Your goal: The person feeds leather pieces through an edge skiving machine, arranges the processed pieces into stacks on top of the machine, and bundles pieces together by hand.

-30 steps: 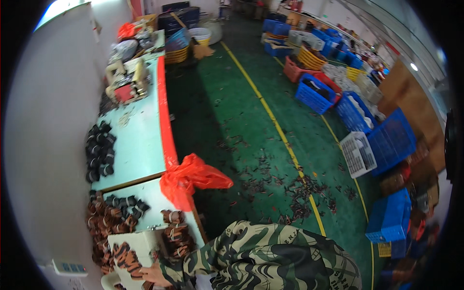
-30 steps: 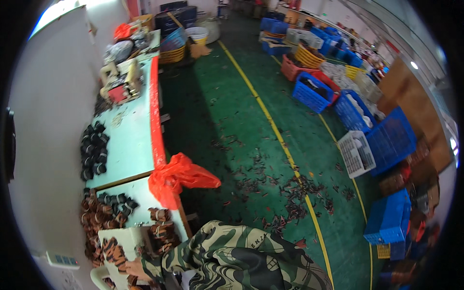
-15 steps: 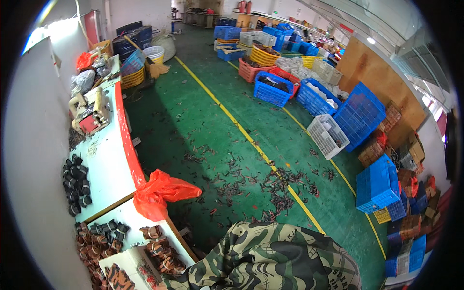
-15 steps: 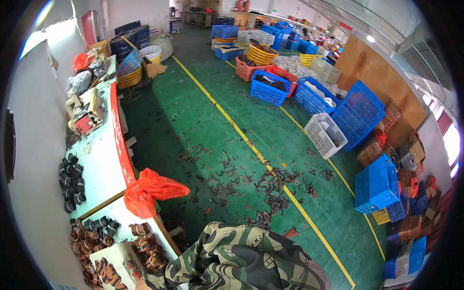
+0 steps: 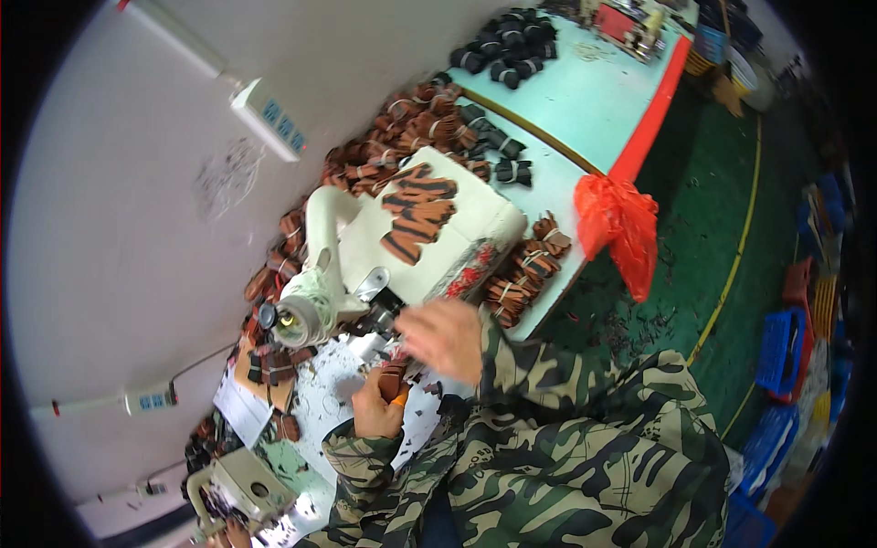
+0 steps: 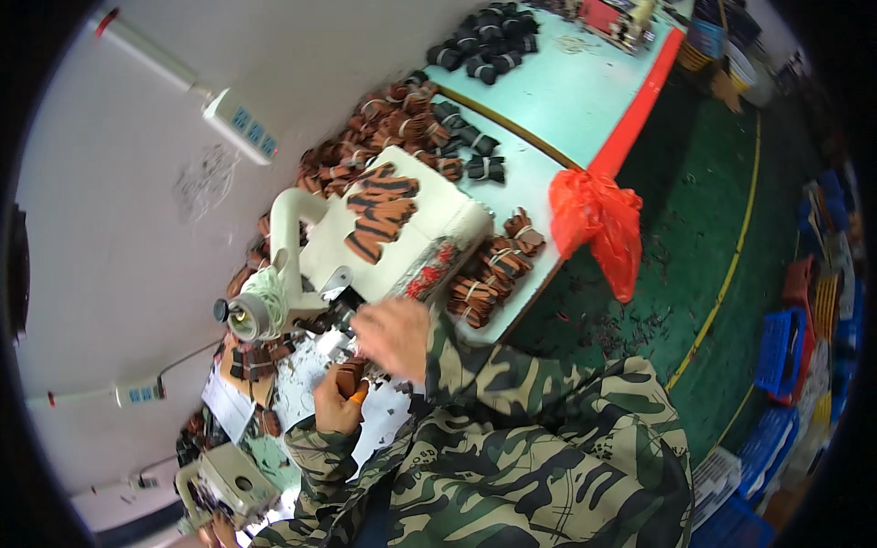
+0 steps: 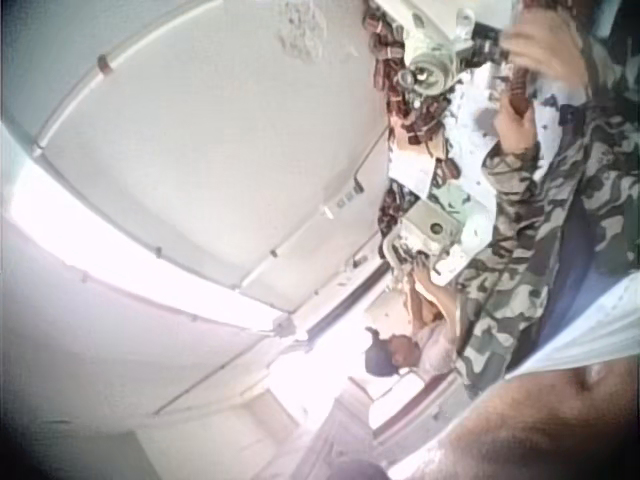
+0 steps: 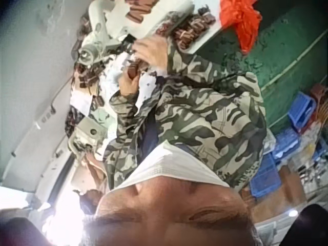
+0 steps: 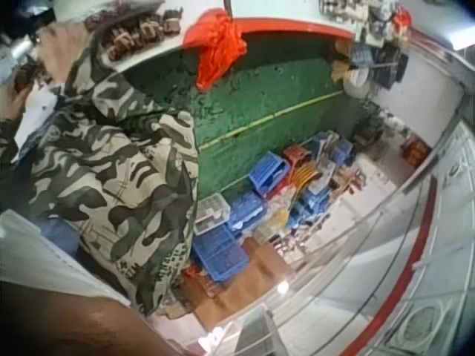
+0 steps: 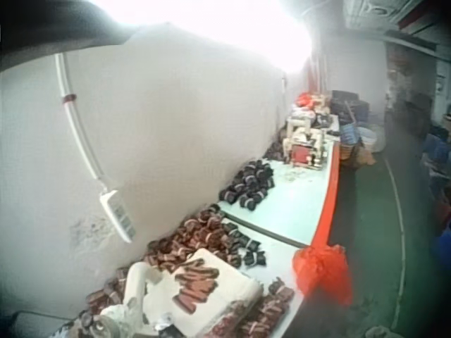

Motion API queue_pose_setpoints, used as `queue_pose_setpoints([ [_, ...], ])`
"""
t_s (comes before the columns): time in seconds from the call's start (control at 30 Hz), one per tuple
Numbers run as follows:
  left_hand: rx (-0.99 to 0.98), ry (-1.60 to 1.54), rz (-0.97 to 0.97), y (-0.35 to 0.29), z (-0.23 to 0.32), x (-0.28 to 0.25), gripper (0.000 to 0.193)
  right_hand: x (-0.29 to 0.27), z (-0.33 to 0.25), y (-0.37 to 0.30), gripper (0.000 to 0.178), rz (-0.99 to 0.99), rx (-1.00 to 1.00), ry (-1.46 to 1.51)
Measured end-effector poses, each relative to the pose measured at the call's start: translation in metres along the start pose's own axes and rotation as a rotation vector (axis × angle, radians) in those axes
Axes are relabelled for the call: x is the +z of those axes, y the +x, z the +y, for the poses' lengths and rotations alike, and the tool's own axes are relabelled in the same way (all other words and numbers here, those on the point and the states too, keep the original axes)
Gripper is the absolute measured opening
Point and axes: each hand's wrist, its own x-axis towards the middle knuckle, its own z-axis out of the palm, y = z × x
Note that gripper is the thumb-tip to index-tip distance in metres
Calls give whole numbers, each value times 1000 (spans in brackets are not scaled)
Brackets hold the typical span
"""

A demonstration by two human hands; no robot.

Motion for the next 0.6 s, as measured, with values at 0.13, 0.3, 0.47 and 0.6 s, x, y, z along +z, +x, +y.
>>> queue_pose_setpoints([
  [0.13,-216,-227,-45,-19,3,3,26,9,49,28,27,14,-209,-344],
  [0.3,-287,-380,-60,-28,-13,3,24,-8,58,34,29,-4,-126,-410],
  [0.47,-44,-9,-121,-1,3,-18,31,-10,-40,-2,48,-265,89,175],
  [0.6,35,130,-175,15,8,-15,37,-2,-39,-6,39,-296,225,326],
])
